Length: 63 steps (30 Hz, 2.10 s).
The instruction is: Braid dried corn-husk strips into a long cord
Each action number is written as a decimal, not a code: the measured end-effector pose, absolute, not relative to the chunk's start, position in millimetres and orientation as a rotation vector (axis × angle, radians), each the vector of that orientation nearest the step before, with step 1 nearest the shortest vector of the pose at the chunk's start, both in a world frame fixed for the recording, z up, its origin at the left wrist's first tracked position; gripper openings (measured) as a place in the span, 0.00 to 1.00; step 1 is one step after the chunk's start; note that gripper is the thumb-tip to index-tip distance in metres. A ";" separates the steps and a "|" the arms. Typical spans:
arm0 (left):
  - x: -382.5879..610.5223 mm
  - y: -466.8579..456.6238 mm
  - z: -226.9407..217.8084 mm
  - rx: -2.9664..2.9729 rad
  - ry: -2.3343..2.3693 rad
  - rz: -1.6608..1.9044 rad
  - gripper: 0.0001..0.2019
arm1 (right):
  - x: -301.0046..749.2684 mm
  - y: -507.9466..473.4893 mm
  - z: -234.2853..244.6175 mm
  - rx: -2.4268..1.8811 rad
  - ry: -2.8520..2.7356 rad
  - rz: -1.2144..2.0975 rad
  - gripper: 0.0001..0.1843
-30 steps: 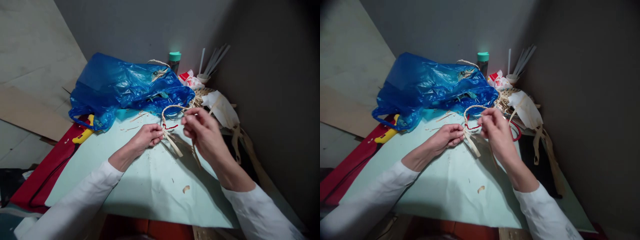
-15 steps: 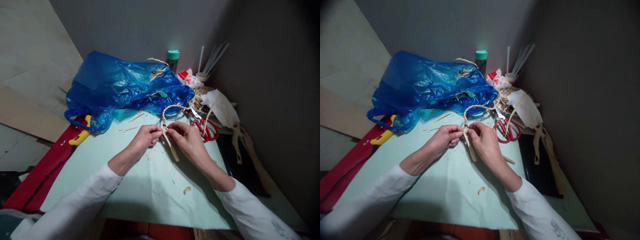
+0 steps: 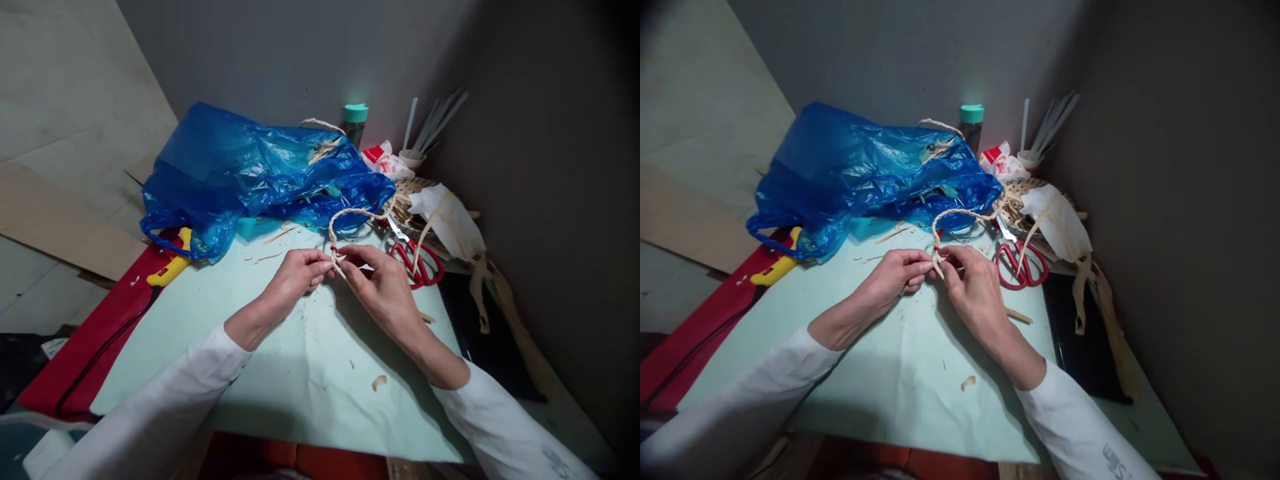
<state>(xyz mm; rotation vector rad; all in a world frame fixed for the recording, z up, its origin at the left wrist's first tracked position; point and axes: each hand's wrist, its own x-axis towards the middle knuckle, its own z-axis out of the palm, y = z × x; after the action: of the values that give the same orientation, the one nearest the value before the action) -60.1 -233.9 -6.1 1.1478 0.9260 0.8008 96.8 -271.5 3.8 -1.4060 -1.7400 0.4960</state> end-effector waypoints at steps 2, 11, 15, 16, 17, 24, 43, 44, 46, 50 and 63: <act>-59.5 -235.0 -3.9 1.134 0.934 0.793 0.05 | 95.8 -273.4 5.3 -1.395 -1.731 0.520 0.11; -56.8 -235.3 -6.8 1.125 0.954 0.767 0.04 | 95.3 -273.2 4.6 -1.549 -1.670 0.595 0.02; -56.9 -235.6 -6.5 1.058 0.938 0.767 0.02 | 96.6 -271.9 4.8 -1.558 -1.632 0.666 0.02; -57.1 -235.7 -5.5 1.032 0.928 0.763 0.02 | 97.0 -271.7 5.0 -1.551 -1.634 0.684 0.02; -57.2 -235.7 -4.4 1.007 0.917 0.760 0.02 | 97.4 -271.5 5.3 -1.544 -1.642 0.692 0.02; -59.3 -235.6 -0.7 0.971 0.886 0.772 0.05 | 95.9 -272.4 2.6 -1.514 -1.745 0.561 0.01; -64.6 -229.1 0.9 1.084 0.936 0.774 0.07 | 103.4 -266.8 1.7 -1.501 -2.019 0.578 0.12; -64.7 -228.8 1.6 1.083 0.941 0.779 0.07 | 102.3 -266.7 1.3 -1.501 -2.037 0.567 0.14; -64.5 -228.6 2.5 1.079 0.952 0.784 0.07 | 100.3 -267.3 2.4 -1.523 -2.043 0.533 0.15; -62.4 -230.0 2.1 1.092 0.986 0.805 0.06 | 99.3 -270.4 7.6 -1.587 -2.026 0.532 0.13; -64.3 -228.1 -2.3 1.083 0.881 0.809 0.09 | 106.9 -264.2 7.8 -1.498 -1.802 0.984 0.18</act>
<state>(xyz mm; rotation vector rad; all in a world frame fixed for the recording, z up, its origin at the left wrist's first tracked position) -64.3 -228.1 -2.3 1.0825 0.8813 0.8093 106.9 -264.2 7.8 -1.4976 -1.8021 0.9839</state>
